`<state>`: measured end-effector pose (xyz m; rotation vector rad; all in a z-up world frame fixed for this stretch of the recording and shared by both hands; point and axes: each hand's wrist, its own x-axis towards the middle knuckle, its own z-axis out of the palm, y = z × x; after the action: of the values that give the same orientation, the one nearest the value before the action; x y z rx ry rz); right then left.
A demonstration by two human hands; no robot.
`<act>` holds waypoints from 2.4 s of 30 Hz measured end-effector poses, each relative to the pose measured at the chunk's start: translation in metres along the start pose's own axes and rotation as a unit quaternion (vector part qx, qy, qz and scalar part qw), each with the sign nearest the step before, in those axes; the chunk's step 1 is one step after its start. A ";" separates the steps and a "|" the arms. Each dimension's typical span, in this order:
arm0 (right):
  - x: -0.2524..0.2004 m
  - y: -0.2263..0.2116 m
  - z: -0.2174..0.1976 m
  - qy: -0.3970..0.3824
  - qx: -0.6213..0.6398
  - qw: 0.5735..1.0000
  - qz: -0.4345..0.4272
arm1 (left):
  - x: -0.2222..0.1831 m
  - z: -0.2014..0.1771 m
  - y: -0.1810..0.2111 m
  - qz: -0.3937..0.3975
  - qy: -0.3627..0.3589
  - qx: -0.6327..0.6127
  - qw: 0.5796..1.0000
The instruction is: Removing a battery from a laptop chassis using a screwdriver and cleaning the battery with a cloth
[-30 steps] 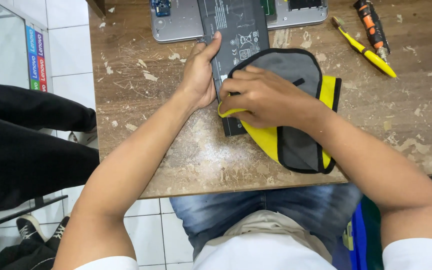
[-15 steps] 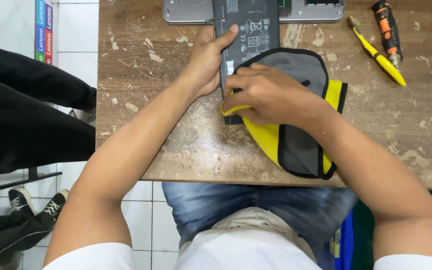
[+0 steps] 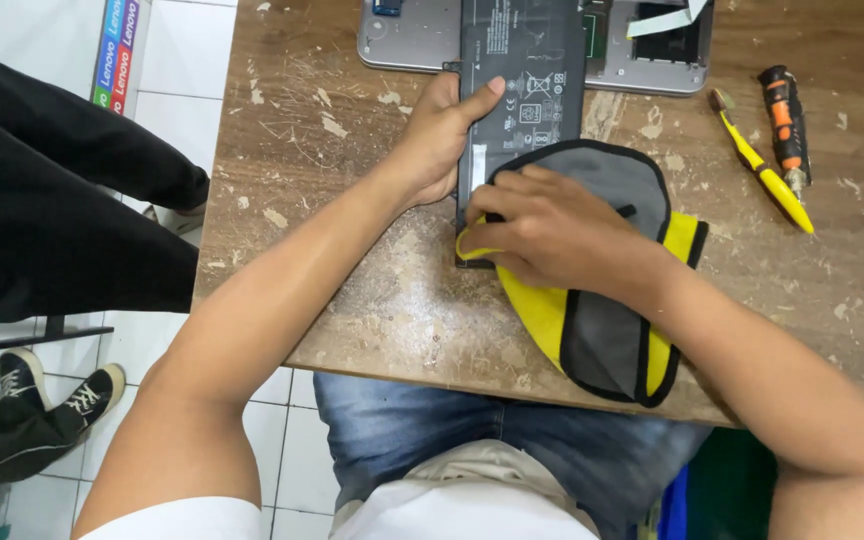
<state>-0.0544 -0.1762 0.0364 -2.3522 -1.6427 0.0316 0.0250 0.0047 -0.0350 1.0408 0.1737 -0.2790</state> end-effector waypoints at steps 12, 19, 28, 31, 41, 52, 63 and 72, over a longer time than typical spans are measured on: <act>0.000 0.017 -0.029 -0.090 0.089 0.991 -0.030 | 0.011 -0.003 -0.010 0.011 0.018 0.113 0.993; 0.009 0.008 -0.024 -0.073 0.041 0.995 -0.044 | 0.015 -0.007 -0.015 0.018 0.018 0.142 0.990; -0.026 0.026 -0.048 -0.291 0.069 0.949 0.102 | 0.007 0.000 -0.004 0.014 -0.038 0.086 0.995; -0.024 0.026 -0.050 -0.259 0.058 0.961 0.077 | 0.002 0.004 0.002 0.008 -0.071 0.029 0.997; -0.015 0.032 -0.058 -0.145 0.038 0.983 0.106 | 0.007 -0.003 -0.006 0.016 -0.055 0.110 0.992; -0.017 0.032 -0.058 -0.232 0.049 0.964 0.122 | 0.007 -0.005 -0.007 0.002 -0.029 0.127 0.991; 0.006 0.015 -0.011 -0.027 0.038 0.999 0.028 | 0.003 -0.001 -0.014 0.095 0.035 0.194 0.976; 0.013 0.027 -0.003 0.168 -0.121 0.974 0.096 | -0.005 0.013 0.003 -0.023 0.083 0.175 0.981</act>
<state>-0.0239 -0.1734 0.0348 -2.5123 -1.3162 -0.5273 0.0216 -0.0044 -0.0251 1.4126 0.3070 -0.2700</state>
